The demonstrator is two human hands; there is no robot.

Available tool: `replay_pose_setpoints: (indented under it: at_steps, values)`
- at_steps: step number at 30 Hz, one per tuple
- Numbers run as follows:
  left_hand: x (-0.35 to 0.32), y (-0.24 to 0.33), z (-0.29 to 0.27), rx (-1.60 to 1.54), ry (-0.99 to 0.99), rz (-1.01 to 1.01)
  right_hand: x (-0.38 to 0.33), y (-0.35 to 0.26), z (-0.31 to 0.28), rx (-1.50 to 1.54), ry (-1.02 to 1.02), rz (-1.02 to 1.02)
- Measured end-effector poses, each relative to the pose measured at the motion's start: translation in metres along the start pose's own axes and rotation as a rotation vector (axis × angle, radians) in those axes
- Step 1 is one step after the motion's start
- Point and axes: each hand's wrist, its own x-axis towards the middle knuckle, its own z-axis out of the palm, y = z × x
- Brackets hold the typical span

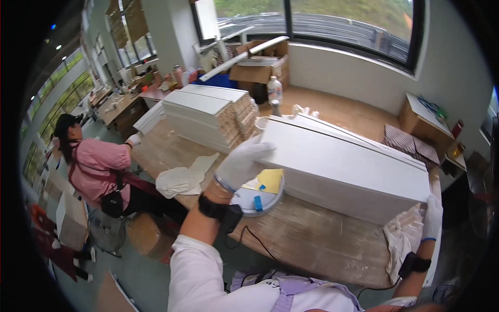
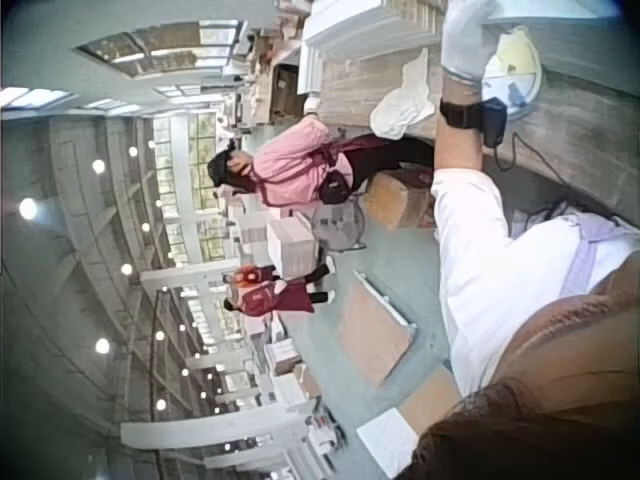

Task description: Applying finish or adhesive to white furniture panels using a sponge applicator and cleaning them with a cloth.

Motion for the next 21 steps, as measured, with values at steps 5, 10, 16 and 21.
replay_pose_setpoints:
  at_steps: [5, 10, 16, 21]
  values:
    - [-0.079, 0.066, 0.014, -1.007, 0.215, -1.009, -0.081, -0.036, 0.004, 0.192, 0.143, 0.148]
    - [-0.179, 0.104, 0.058, -1.048, 0.169, -1.306, -0.178, 0.055, -0.018, 0.064, -0.036, 0.546]
    - [-0.234, 0.116, 0.112, -1.105, 0.113, -1.479, -0.152, 0.125, -0.039, -0.987, -0.312, -0.058]
    - [-0.256, 0.105, 0.141, -1.14, 0.194, -1.588, -0.111, 0.183, -0.062, -1.182, -0.357, -0.306]
